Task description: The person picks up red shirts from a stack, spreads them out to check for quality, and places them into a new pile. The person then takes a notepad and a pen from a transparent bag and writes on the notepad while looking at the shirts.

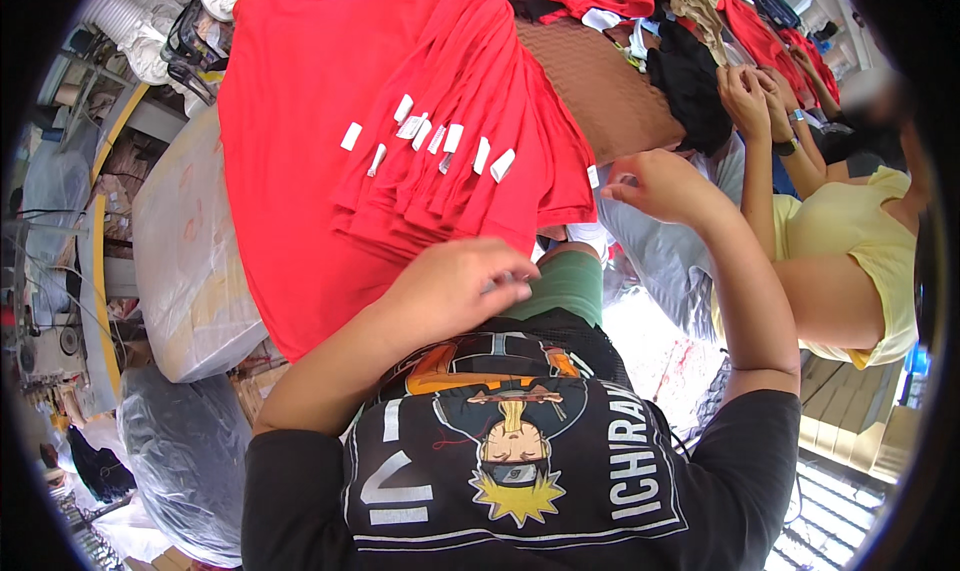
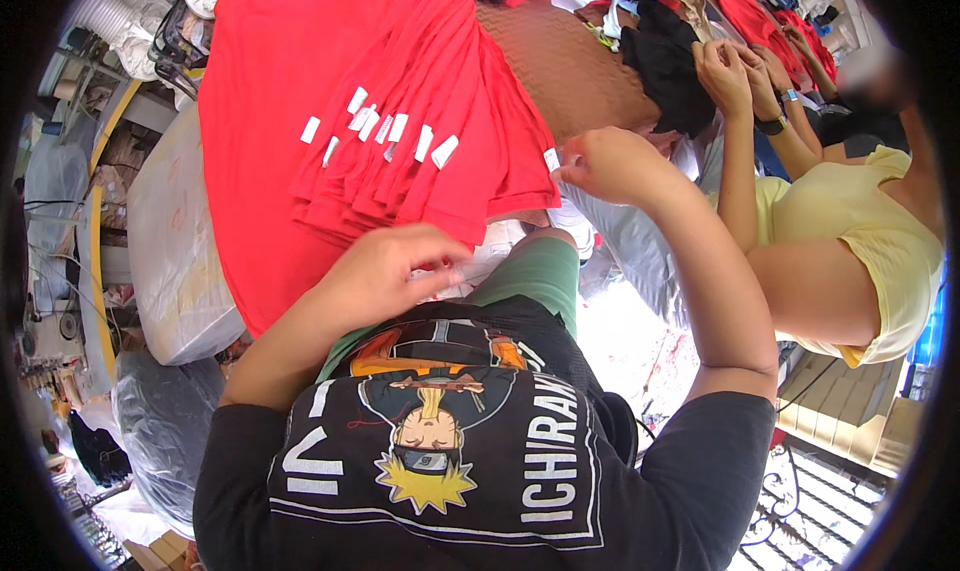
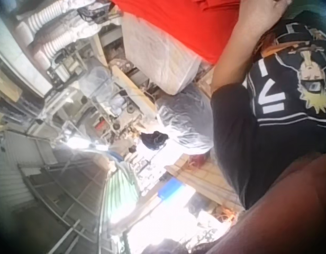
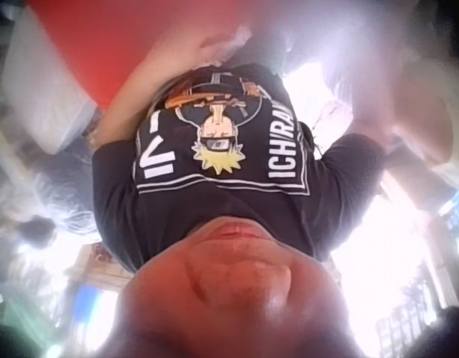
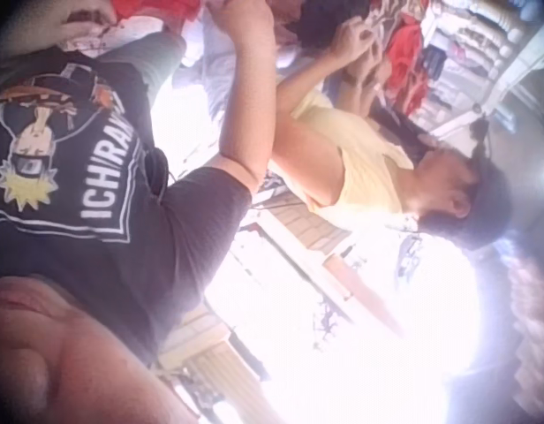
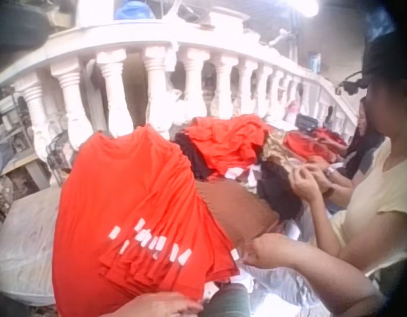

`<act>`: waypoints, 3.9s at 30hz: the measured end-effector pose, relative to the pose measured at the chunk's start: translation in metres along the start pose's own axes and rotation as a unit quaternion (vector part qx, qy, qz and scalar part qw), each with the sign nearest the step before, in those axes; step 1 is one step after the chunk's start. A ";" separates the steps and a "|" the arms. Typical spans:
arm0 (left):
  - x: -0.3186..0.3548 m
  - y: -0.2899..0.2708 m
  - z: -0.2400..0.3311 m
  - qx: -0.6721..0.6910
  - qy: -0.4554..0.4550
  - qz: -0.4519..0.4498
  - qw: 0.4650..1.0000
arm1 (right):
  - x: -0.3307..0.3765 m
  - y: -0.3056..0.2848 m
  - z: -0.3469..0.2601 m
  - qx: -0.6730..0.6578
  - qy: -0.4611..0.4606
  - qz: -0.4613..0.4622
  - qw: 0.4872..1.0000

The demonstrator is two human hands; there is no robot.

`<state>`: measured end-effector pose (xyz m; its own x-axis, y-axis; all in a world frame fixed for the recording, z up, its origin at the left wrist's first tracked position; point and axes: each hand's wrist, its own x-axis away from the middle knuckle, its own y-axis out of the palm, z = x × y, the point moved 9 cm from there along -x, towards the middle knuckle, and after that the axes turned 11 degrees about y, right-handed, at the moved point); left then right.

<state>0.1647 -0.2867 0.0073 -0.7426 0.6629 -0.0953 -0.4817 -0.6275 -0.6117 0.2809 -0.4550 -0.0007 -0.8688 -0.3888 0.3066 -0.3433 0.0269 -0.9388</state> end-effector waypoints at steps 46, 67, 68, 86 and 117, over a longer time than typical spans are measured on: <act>0.017 -0.051 -0.037 -0.267 -0.115 0.250 0.924 | -0.008 0.015 0.017 -0.193 0.142 0.008 0.971; 0.025 -0.067 -0.032 -0.262 -0.087 0.288 0.917 | 0.016 -0.015 0.043 -0.086 0.220 0.104 0.966; 0.028 -0.067 -0.039 -0.260 -0.115 0.267 0.921 | 0.015 -0.017 0.036 -0.132 0.195 0.110 0.966; 0.034 -0.081 -0.035 -0.304 -0.066 0.313 0.897 | 0.013 -0.015 0.027 -0.056 0.213 0.052 0.974; 0.031 -0.089 -0.032 -0.235 -0.099 0.352 0.900 | -0.007 -0.001 -0.101 -0.450 0.016 0.019 0.893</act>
<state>0.1995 -0.1969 0.0338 -0.8779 0.0527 -0.4760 0.3569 -0.5907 -0.7237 0.2516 -0.3588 0.0139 -0.8904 -0.3456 0.2962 -0.4489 0.7738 -0.4469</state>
